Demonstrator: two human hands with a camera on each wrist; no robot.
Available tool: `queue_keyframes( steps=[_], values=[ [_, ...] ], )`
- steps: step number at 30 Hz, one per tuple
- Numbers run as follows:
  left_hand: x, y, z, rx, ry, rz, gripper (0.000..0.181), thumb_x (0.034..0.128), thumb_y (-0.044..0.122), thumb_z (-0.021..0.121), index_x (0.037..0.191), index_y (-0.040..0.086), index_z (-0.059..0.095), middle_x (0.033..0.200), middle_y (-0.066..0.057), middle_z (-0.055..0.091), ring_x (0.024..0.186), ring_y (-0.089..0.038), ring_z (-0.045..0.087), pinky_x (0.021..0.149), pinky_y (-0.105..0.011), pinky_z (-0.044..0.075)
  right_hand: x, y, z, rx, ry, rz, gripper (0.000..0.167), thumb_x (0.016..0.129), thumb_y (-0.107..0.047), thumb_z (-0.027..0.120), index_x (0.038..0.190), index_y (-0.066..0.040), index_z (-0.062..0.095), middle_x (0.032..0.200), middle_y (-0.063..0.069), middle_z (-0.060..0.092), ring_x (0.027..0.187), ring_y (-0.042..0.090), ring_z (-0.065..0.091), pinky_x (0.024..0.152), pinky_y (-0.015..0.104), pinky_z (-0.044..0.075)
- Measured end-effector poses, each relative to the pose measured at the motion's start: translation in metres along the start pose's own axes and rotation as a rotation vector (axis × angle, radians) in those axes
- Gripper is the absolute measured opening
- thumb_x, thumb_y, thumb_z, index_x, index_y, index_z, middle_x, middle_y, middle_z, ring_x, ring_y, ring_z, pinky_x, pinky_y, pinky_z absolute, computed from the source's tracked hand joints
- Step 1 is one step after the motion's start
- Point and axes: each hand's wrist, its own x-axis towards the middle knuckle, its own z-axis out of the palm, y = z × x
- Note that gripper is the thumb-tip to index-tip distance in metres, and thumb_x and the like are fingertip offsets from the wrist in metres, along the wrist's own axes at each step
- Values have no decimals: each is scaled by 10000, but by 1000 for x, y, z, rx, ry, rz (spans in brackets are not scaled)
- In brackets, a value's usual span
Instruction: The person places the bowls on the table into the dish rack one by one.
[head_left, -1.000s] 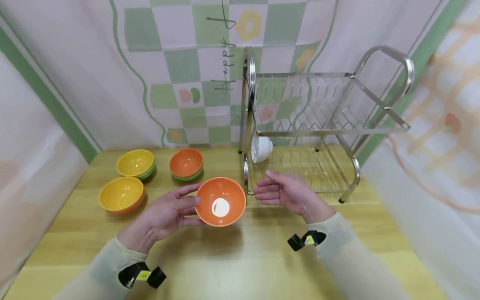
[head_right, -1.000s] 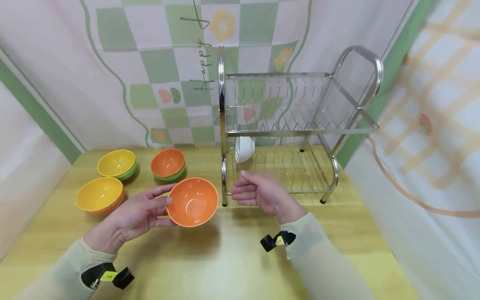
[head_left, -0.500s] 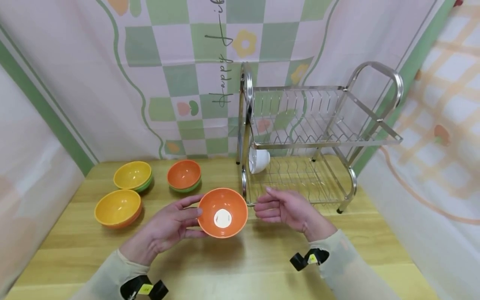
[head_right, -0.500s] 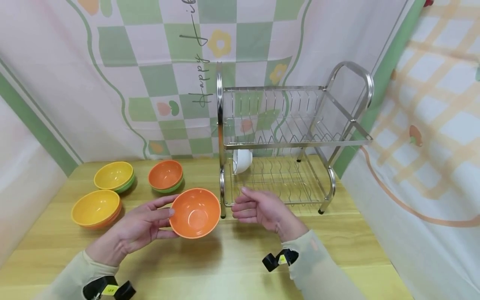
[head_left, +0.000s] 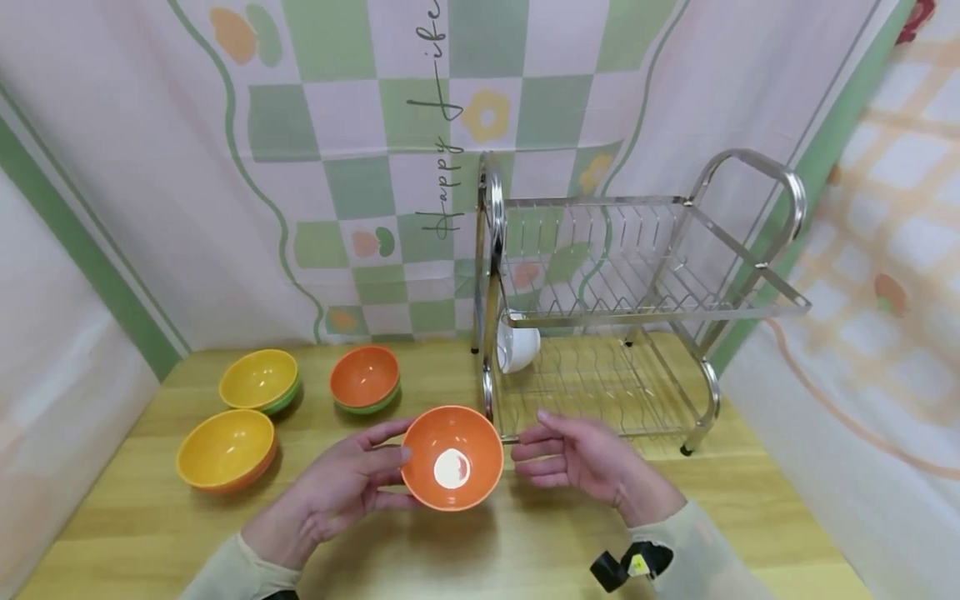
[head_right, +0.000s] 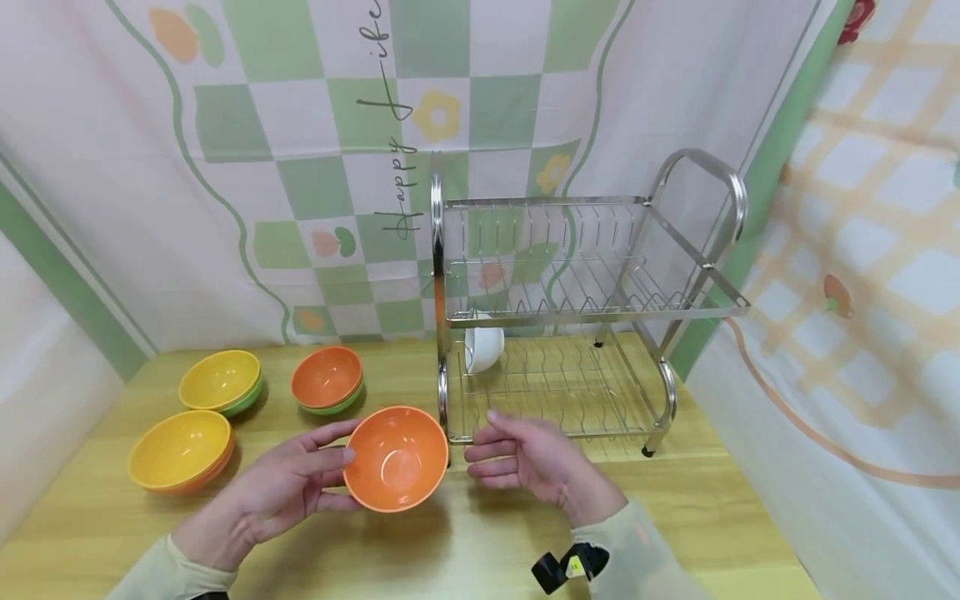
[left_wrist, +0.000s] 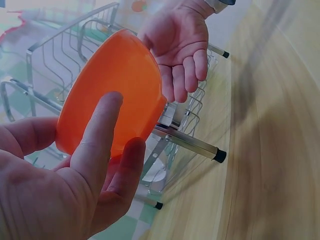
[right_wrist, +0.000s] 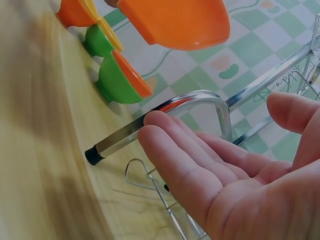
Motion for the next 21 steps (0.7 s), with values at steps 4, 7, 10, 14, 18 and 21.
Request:
queue_keyframes(
  steps=[4,7,10,14,18,21],
  values=[
    [0,-3,-2,-1,17,-6,640,989,52,592,1534,-19,265,1229,-231,590,1029,-351,647,873,-525,550,-1,4,0,15,-14,2,755,1005,-415,566,1355,223,367,1262,349,562,1115,487,593,971,550,476],
    [2,-2,-2,5,18,-13,642,990,55,590,1538,-10,263,1255,-250,561,1043,-362,641,879,-522,547,-1,4,-1,14,-23,-4,761,1011,-421,554,1358,227,357,1260,355,560,1119,490,589,978,562,463],
    [4,0,-1,5,25,-19,636,991,52,590,1537,-7,269,1268,-260,548,1045,-362,642,878,-520,548,-1,3,-2,9,-26,-3,754,1014,-424,547,1351,226,367,1256,359,560,1113,494,591,978,569,459],
    [6,1,1,6,33,-27,625,990,43,588,1533,-5,282,1266,-257,547,1032,-354,645,868,-507,556,0,1,-2,17,-31,4,739,1012,-419,555,1343,220,386,1258,361,556,1102,485,601,978,568,457],
    [8,3,4,6,22,-30,616,994,33,577,1535,-2,283,1273,-262,543,1033,-358,645,862,-505,560,2,-1,-2,38,-50,6,721,1019,-390,555,1355,220,371,1266,351,559,1123,491,586,989,573,444],
    [11,5,6,3,16,-31,607,997,30,575,1533,0,291,1282,-271,541,1035,-361,645,856,-508,562,3,-3,-1,61,-69,11,685,1022,-370,557,1355,206,392,1277,346,556,1134,501,575,995,579,436]
  ],
)
